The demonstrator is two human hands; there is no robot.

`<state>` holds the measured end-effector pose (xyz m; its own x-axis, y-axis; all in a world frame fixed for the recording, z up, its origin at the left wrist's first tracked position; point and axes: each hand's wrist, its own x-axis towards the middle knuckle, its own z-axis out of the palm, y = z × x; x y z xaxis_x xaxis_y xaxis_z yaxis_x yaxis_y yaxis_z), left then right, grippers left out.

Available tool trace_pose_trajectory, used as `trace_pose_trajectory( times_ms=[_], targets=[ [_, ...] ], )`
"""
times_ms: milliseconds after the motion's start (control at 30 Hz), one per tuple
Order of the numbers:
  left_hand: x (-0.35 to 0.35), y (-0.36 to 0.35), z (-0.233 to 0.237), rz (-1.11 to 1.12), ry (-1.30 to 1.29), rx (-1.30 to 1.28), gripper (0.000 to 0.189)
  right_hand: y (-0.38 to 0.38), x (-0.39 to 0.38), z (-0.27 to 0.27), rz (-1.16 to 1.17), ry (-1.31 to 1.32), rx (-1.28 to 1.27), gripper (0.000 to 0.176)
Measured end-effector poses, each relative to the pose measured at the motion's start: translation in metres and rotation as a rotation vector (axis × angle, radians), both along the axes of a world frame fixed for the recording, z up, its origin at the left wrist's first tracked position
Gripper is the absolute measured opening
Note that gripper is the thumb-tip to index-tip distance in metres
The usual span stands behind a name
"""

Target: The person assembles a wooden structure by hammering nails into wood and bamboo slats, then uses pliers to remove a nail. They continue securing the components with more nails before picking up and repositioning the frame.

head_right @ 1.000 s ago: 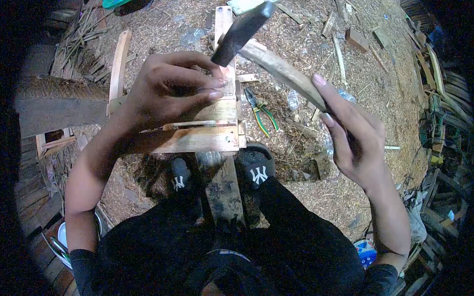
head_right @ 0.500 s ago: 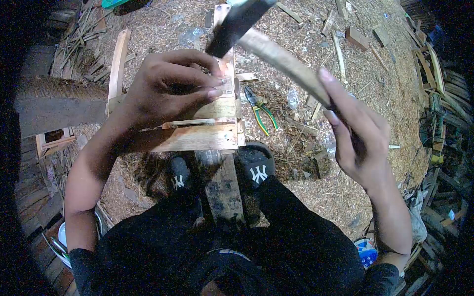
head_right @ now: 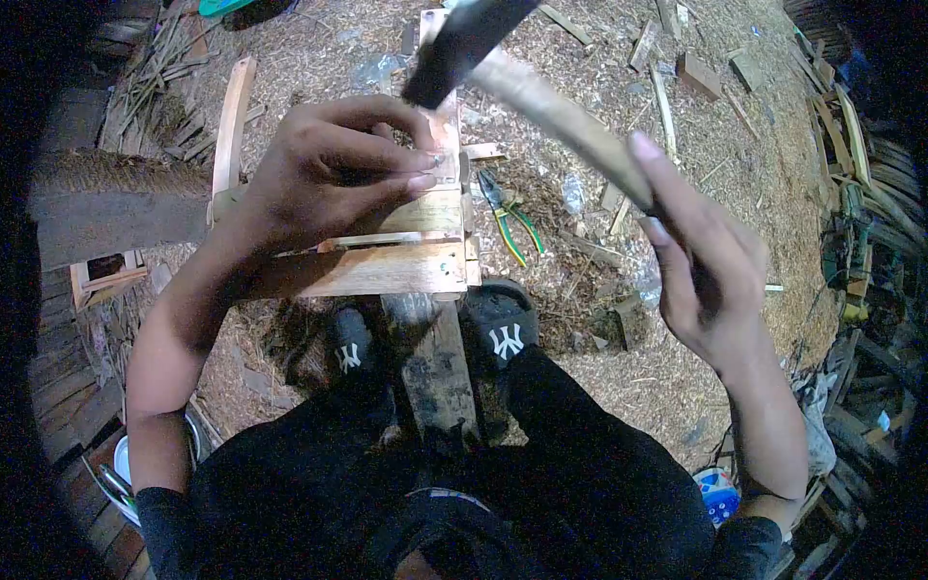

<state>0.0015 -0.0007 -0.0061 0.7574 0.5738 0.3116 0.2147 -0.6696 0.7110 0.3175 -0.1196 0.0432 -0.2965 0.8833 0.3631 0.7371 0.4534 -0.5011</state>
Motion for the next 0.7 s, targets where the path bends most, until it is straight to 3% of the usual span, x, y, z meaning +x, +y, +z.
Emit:
trace_pose_trajectory(
  times_ms=[33, 100, 133, 233, 300, 367, 400, 433, 500, 567, 633, 700],
  targets=[
    [0.000, 0.000, 0.001, 0.005, 0.008, -0.016, 0.015, -0.001, 0.000, 0.004, -0.001, -0.001, -0.001, 0.059],
    [0.000, 0.000, 0.004, 0.009, 0.017, -0.025, 0.015, 0.000, 0.000, 0.016, 0.027, -0.418, -0.348, 0.055],
    [0.000, 0.000, 0.006, -0.001, 0.017, -0.025, 0.015, 0.000, 0.000, 0.013, 0.023, -0.415, -0.345, 0.055],
    [-0.001, 0.000, 0.002, -0.002, 0.016, -0.032, 0.015, 0.003, 0.000, -0.003, 0.066, -0.071, 0.100, 0.061],
    [0.000, -0.001, 0.001, -0.002, 0.018, -0.026, 0.015, 0.000, 0.002, 0.003, 0.013, -0.005, 0.079, 0.061],
    [0.001, -0.001, 0.004, 0.006, -0.013, -0.032, 0.015, 0.000, 0.002, 0.012, 0.053, -0.365, -0.299, 0.054],
    [0.001, 0.000, 0.004, 0.004, -0.012, -0.029, 0.015, 0.000, 0.003, 0.013, 0.038, -0.373, -0.322, 0.054],
    [0.001, 0.000, 0.003, 0.012, -0.004, -0.019, 0.016, 0.001, 0.003, 0.009, 0.041, -0.373, -0.323, 0.054],
    [-0.001, -0.003, 0.001, 0.020, 0.005, -0.018, 0.016, 0.000, 0.001, -0.002, 0.008, -0.048, 0.061, 0.058],
    [0.000, -0.002, 0.002, 0.028, 0.019, -0.064, 0.017, 0.000, 0.001, 0.000, -0.019, -0.032, 0.063, 0.058],
    [0.003, -0.004, 0.002, 0.020, -0.024, -0.018, 0.012, -0.004, 0.007, 0.005, 0.085, -0.331, -0.278, 0.053],
    [0.003, -0.006, 0.000, 0.025, -0.071, 0.025, 0.008, -0.006, 0.011, 0.004, 0.055, -0.294, -0.364, 0.054]
  ],
)
